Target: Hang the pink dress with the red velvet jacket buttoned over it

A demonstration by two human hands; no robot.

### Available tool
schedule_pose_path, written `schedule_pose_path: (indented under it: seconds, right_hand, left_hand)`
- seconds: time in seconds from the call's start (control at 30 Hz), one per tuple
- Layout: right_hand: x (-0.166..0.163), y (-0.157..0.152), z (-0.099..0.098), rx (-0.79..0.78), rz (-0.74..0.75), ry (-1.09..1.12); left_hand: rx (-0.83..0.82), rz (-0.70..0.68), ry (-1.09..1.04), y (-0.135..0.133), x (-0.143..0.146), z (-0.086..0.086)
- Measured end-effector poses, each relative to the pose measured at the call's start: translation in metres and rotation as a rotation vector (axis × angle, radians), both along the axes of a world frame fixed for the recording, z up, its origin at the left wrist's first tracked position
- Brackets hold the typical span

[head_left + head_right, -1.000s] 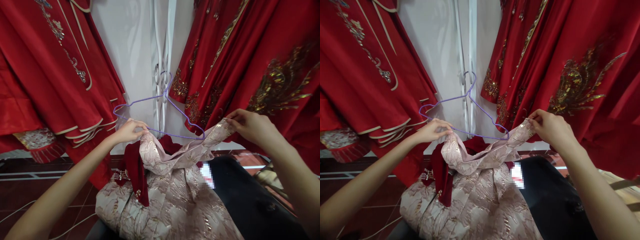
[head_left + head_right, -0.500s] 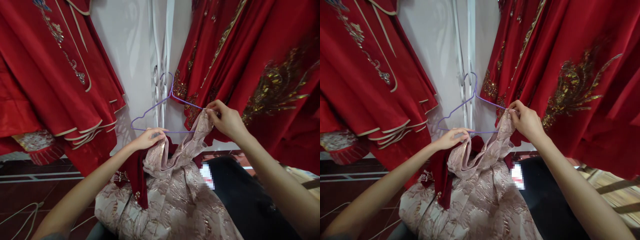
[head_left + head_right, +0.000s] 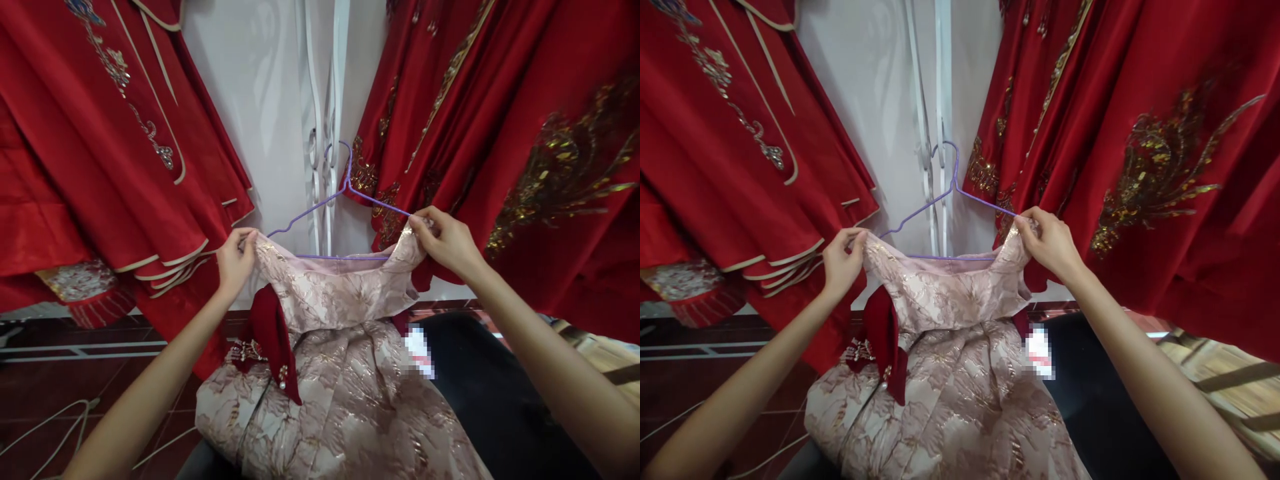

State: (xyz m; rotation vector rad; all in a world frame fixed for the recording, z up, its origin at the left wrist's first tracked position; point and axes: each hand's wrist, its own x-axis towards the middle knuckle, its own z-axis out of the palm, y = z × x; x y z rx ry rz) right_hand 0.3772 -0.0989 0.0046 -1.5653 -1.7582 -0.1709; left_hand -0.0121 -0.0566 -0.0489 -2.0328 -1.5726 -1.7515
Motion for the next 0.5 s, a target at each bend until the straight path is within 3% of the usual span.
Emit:
schedule_pose_path:
  seconds: [0.23, 0.37, 0.5]
  right_hand:
    - [-0.004, 0.002, -0.002, 0.004, -0.016, -0.005]
    - [-0.002, 0.003, -0.002, 0.019, -0.004, -0.019]
    - [0.000, 0.006, -0.004, 0.080, 0.022, 0.007]
  left_hand:
    - [-0.271, -0.040, -0.024, 0.024, -0.031, -0.031]
    - [-0.254, -0.032, -0.022, 0.028, -0.030, -0.032]
    - [-0.338, 0.024, 0.023, 0.031, -0.031, -0.031]
